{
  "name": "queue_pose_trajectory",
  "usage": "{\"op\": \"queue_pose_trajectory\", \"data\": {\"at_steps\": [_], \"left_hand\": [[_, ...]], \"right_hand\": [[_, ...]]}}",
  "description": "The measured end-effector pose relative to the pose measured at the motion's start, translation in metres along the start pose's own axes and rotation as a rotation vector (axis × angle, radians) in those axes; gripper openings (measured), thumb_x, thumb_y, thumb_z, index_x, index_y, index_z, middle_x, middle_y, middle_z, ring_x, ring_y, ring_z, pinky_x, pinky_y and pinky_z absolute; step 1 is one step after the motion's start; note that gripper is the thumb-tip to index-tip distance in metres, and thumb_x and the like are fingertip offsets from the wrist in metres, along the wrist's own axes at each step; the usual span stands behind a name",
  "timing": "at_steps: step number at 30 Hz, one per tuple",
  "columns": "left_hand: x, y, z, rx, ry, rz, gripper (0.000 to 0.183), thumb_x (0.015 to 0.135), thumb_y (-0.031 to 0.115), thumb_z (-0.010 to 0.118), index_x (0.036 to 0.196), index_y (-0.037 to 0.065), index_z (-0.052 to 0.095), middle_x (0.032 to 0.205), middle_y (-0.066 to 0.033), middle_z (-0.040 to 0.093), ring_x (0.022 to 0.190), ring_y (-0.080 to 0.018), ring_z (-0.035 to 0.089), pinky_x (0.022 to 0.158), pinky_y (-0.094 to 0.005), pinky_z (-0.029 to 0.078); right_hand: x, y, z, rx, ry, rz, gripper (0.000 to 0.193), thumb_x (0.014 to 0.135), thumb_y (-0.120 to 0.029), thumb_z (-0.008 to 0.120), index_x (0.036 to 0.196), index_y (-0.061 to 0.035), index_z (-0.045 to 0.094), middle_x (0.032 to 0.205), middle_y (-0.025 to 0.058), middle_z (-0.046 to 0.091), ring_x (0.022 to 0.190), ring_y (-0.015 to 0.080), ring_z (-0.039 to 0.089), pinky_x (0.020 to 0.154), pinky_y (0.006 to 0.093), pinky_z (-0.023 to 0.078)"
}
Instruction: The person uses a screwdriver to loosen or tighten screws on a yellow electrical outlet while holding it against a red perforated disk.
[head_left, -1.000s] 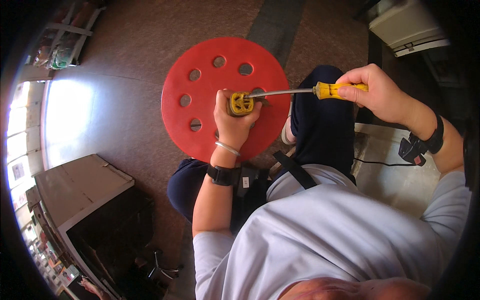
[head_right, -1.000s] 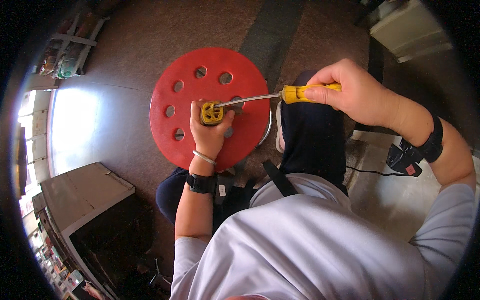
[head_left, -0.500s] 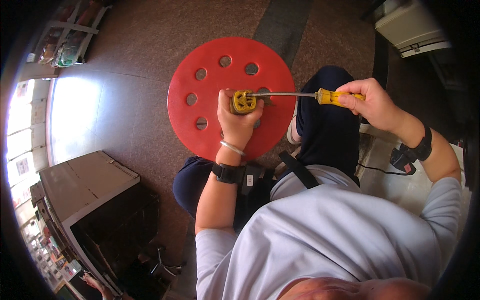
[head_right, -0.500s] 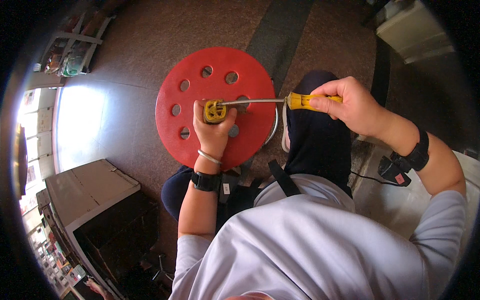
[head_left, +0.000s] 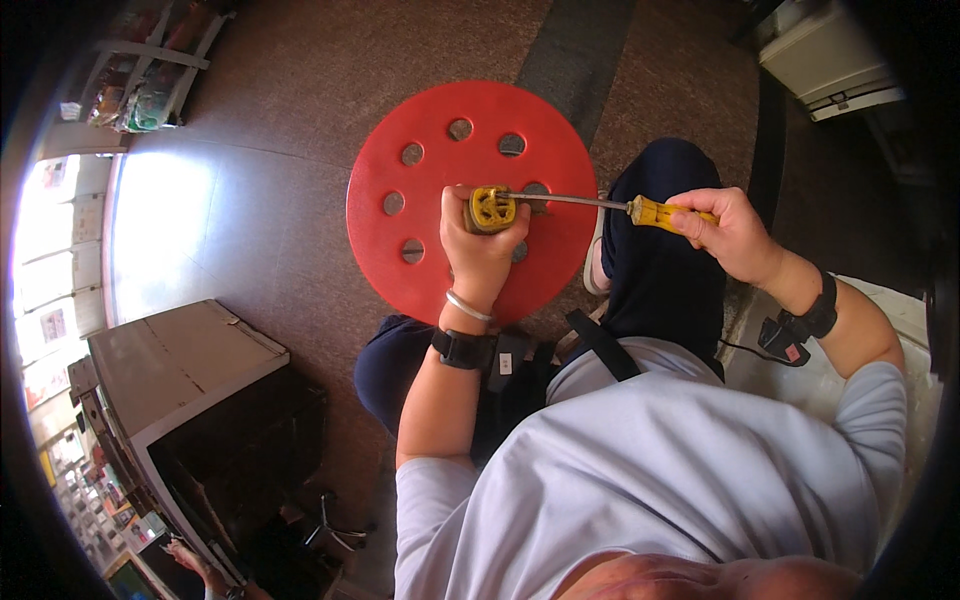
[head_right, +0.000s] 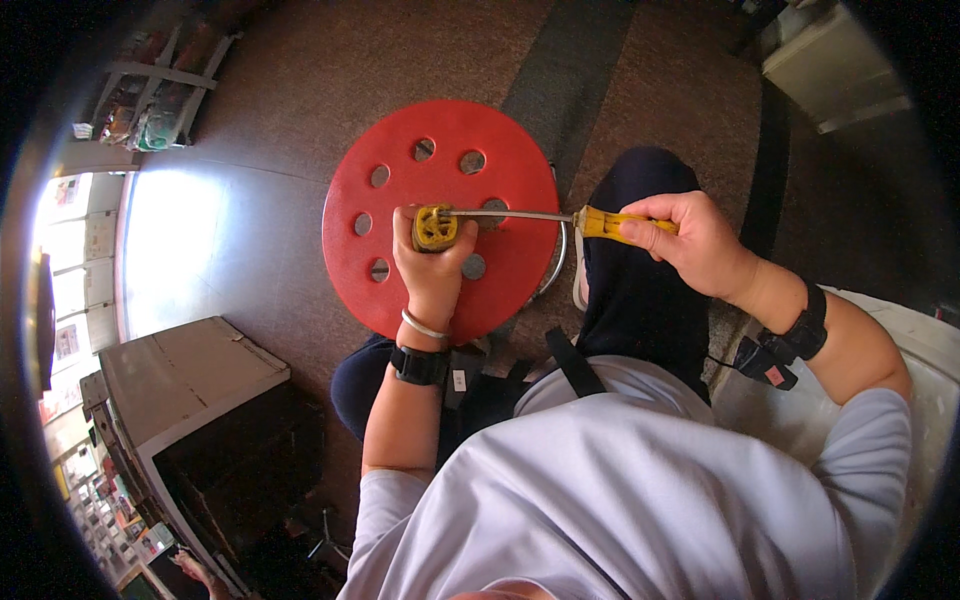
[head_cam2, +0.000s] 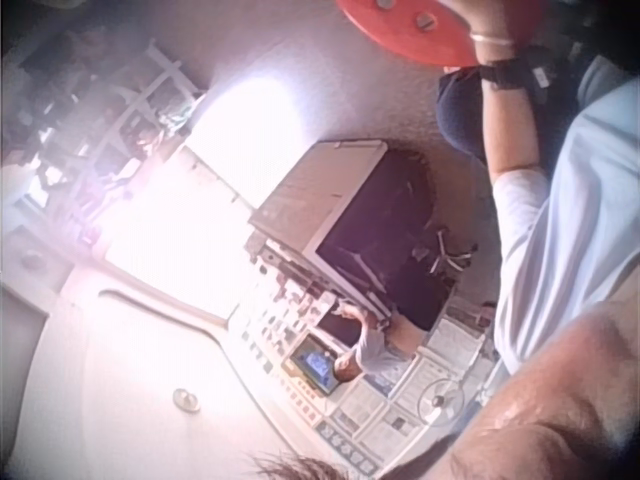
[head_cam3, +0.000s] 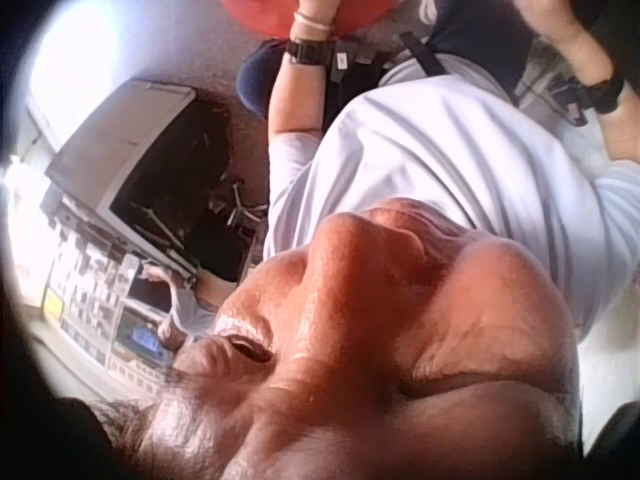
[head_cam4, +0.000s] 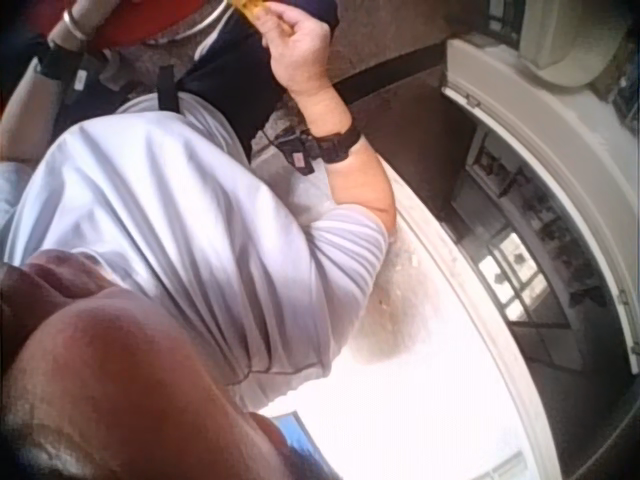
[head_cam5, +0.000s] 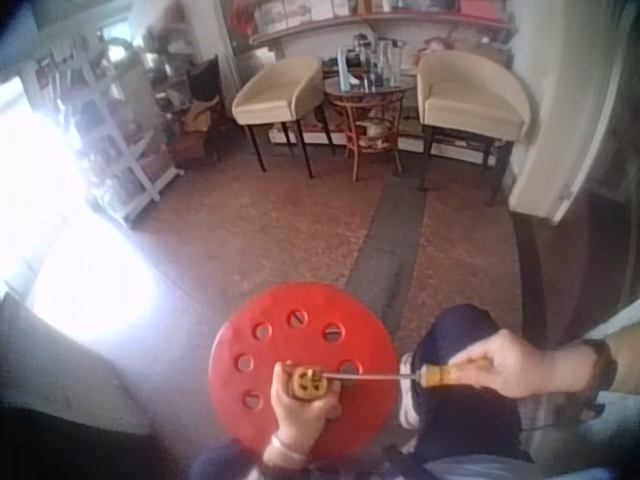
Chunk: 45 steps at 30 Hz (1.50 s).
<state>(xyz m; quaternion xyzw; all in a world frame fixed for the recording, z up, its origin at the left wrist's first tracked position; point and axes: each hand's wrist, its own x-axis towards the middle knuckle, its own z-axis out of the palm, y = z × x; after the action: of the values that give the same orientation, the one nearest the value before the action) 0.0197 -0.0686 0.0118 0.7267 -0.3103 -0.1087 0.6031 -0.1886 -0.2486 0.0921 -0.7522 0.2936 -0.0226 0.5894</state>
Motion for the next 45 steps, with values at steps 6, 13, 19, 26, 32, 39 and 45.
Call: {"op": "queue_pose_trajectory", "data": {"at_steps": [6, 13, 19, 26, 32, 39, 45], "left_hand": [[-0.023, -0.005, 0.022, -0.430, 0.082, -0.210, 0.035, 0.068, 0.006, 0.074, 0.089, 0.006, 0.045, 0.076, -0.0002, 0.049, 0.068, -0.0072, 0.049, 0.058, -0.0217, 0.043], [-0.014, 0.011, 0.012, -0.555, -0.018, -0.366, 0.033, 0.070, 0.003, 0.071, 0.088, 0.004, 0.044, 0.077, -0.0005, 0.050, 0.067, -0.0067, 0.050, 0.056, -0.0197, 0.043], [-0.014, 0.005, 0.010, -0.546, -0.006, -0.313, 0.034, 0.070, 0.003, 0.072, 0.089, 0.004, 0.044, 0.077, -0.0009, 0.051, 0.067, -0.0068, 0.051, 0.056, -0.0203, 0.044], [-0.015, 0.013, 0.001, -0.629, -0.045, -0.326, 0.041, 0.067, 0.004, 0.076, 0.091, 0.005, 0.043, 0.083, -0.0025, 0.055, 0.072, -0.0084, 0.053, 0.062, -0.0221, 0.046], [-0.018, 0.007, -0.006, -0.481, -0.065, -0.129, 0.043, 0.066, 0.002, 0.077, 0.089, 0.006, 0.042, 0.087, -0.0043, 0.055, 0.079, -0.0102, 0.054, 0.071, -0.0238, 0.047], [-0.021, 0.005, -0.010, -0.848, -0.117, -0.274, 0.044, 0.068, 0.013, 0.079, 0.094, 0.005, 0.046, 0.092, -0.0055, 0.057, 0.085, -0.0135, 0.058, 0.073, -0.0254, 0.048], [-0.023, 0.011, -0.016, -1.095, -0.236, -0.326, 0.054, 0.072, 0.026, 0.077, 0.110, 0.001, 0.048, 0.103, -0.0079, 0.058, 0.096, -0.0179, 0.057, 0.086, -0.0321, 0.044]], "right_hand": [[0.023, 0.010, 0.048, 0.372, -0.025, 0.111, 0.027, 0.092, -0.030, 0.052, 0.094, -0.0046, 0.061, 0.063, -0.0035, 0.050, 0.052, 0.0007, 0.042, 0.043, 0.0148, 0.032], [0.020, -0.010, 0.009, 0.120, 0.074, -0.080, 0.031, 0.091, -0.028, 0.054, 0.105, -0.0008, 0.060, 0.067, 0.0001, 0.054, 0.054, 0.0026, 0.044, 0.045, 0.0154, 0.034], [0.018, -0.009, 0.010, 0.068, 0.089, -0.101, 0.030, 0.090, -0.026, 0.056, 0.105, -0.0001, 0.061, 0.069, 0.0008, 0.056, 0.055, 0.0032, 0.046, 0.047, 0.0157, 0.035], [0.004, -0.002, 0.008, 0.121, 0.146, -0.047, 0.029, 0.090, -0.025, 0.057, 0.106, -0.0003, 0.060, 0.069, -0.0002, 0.056, 0.056, 0.0022, 0.045, 0.049, 0.0152, 0.035], [0.007, 0.038, -0.003, -0.081, 0.271, -0.153, 0.025, 0.090, -0.023, 0.058, 0.101, -0.0006, 0.061, 0.070, 0.0002, 0.056, 0.058, 0.0034, 0.047, 0.051, 0.0166, 0.038], [0.030, 0.076, -0.014, -0.434, 0.455, -0.309, 0.027, 0.090, -0.025, 0.057, 0.098, 0.0001, 0.061, 0.078, 0.0076, 0.063, 0.069, 0.0133, 0.059, 0.061, 0.0232, 0.046], [0.033, 0.090, -0.010, -0.478, 0.551, -0.344, 0.031, 0.089, -0.030, 0.057, 0.097, -0.0003, 0.061, 0.080, 0.0103, 0.064, 0.070, 0.0166, 0.061, 0.062, 0.0250, 0.048]]}}
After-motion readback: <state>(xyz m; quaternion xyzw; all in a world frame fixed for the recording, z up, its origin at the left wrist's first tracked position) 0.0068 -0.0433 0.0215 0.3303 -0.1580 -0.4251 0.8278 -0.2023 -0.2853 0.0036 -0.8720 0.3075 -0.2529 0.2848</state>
